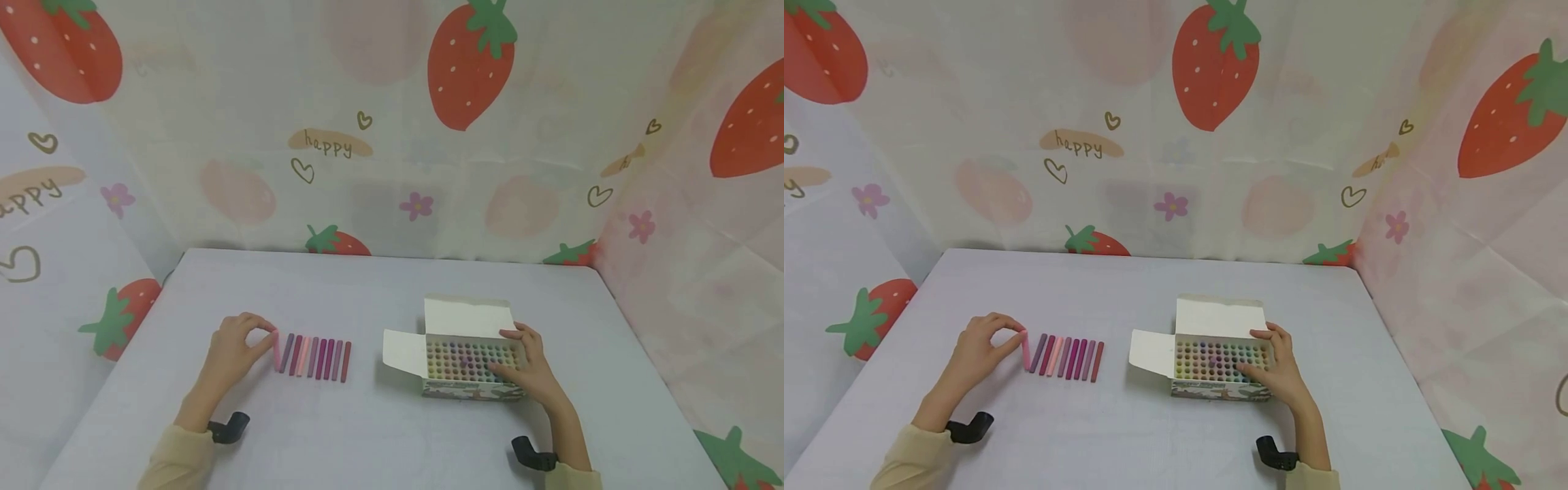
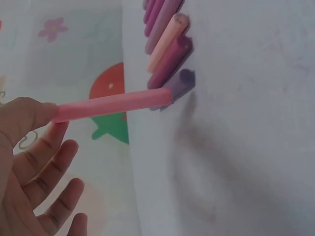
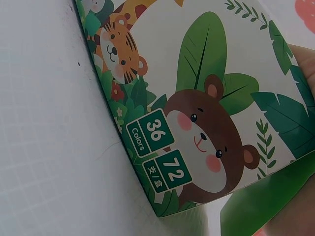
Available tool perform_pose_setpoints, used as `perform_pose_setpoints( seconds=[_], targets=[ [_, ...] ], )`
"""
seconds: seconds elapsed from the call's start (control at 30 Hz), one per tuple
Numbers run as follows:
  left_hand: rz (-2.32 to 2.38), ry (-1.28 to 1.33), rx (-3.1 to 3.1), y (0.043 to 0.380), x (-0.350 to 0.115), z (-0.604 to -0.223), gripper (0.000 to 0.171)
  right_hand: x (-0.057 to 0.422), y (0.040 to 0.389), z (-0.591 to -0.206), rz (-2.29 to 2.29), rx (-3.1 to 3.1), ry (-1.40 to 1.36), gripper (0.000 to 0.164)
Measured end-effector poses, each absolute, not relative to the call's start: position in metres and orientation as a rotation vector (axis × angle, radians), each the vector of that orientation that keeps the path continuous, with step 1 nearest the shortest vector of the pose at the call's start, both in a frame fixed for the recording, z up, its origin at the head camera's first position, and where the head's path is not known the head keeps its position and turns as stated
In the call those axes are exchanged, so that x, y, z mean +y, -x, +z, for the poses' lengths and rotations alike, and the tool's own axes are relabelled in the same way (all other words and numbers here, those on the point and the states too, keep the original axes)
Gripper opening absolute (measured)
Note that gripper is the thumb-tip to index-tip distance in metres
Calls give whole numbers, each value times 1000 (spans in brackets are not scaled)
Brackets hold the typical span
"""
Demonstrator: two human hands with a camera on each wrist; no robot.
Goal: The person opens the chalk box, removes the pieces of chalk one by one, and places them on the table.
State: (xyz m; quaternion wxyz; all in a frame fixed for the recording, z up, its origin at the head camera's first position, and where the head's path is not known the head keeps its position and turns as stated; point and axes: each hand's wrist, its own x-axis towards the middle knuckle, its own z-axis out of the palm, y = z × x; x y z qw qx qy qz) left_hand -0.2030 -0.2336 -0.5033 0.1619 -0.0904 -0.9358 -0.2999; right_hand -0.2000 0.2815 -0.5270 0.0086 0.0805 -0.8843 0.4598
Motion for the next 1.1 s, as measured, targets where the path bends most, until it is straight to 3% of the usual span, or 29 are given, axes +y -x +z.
perform_pose_setpoints(
  seconds=[0.4, 0.77, 1.1],
  targets=[
    [-832, 238, -2784, 216, -240, -507, 14, 268, 188, -498, 1488, -2753, -255, 61],
    [-731, 239, -2870, 238, -239, -524, 20, 278, 197, -520, 1466, -2775, -225, 62],
    [-680, 192, -2944, 249, -238, -531, 23, 263, 184, -490, 1473, -2779, -215, 59]
  ],
)
